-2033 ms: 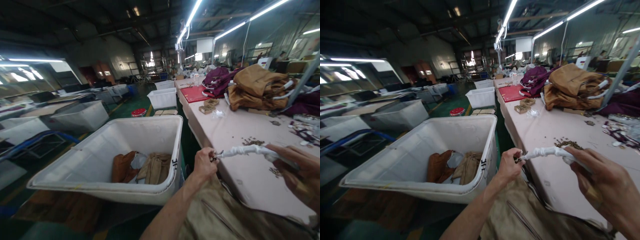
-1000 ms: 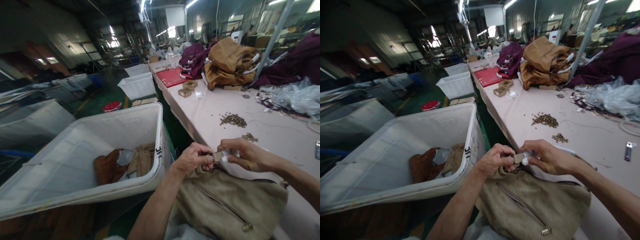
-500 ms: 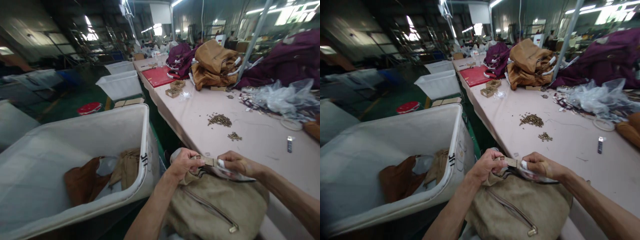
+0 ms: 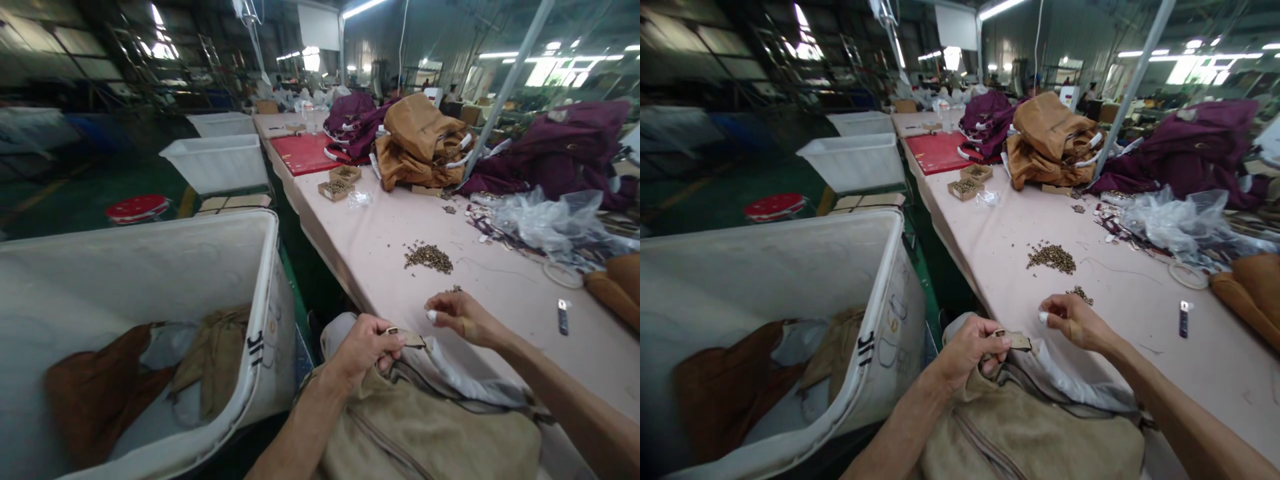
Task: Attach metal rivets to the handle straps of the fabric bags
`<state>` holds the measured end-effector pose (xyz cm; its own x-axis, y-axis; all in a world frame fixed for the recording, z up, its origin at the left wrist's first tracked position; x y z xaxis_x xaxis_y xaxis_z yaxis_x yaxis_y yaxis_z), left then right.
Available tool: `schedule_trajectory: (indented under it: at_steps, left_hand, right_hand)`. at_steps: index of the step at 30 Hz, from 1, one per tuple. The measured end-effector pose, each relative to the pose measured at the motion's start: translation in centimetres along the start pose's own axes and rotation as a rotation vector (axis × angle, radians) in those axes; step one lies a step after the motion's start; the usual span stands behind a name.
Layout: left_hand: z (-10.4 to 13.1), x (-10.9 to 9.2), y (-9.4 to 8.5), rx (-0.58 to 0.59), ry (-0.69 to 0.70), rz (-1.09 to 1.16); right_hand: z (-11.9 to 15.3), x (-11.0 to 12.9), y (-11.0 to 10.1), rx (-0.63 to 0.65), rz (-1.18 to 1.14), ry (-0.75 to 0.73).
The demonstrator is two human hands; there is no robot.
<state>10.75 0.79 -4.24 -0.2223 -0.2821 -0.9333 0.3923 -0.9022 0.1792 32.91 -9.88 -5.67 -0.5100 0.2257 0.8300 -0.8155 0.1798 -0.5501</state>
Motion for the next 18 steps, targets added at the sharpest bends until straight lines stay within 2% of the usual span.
schedule_trajectory:
  at_steps: [2,4,8,12,18]
  left_hand:
    - [0.0,0.1,-0.1,-0.021,0.001,0.014]
    - [0.1,0.2,-0.2,-0.048,0.000,0.031]
    - [0.4,0.7,-0.7,-0.097,-0.011,0.042]
    - [0.5,1.2,-1.2,-0.120,0.000,0.069]
    - [0.0,1.3,-1.5,-0.129,0.027,0.082]
  right_hand:
    - [-3.3,-0.5,-1.4,-0.100,0.161,0.008]
    - [-6.5,-1.1,-1.9,-0.168,0.265,0.036]
    - [-10.7,-2.6,-1.3,-0.267,0.442,0.127]
    - [-12.0,-3.9,-0.5,-0.297,0.536,0.208]
    - [-12.4,-4.8,-0.9,-0.276,0.572,0.271]
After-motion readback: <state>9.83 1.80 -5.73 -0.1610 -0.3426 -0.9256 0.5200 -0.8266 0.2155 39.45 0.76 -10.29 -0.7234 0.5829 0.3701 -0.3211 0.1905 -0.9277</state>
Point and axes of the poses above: each hand's wrist, its own z-axis away from the middle knuckle, its own y-axis out of the palm, x = y × z, the point moved 4 cm from there along -z, towards the middle knuckle, and after that the axes turned 5 degrees about -z, right-handed, at the moved point
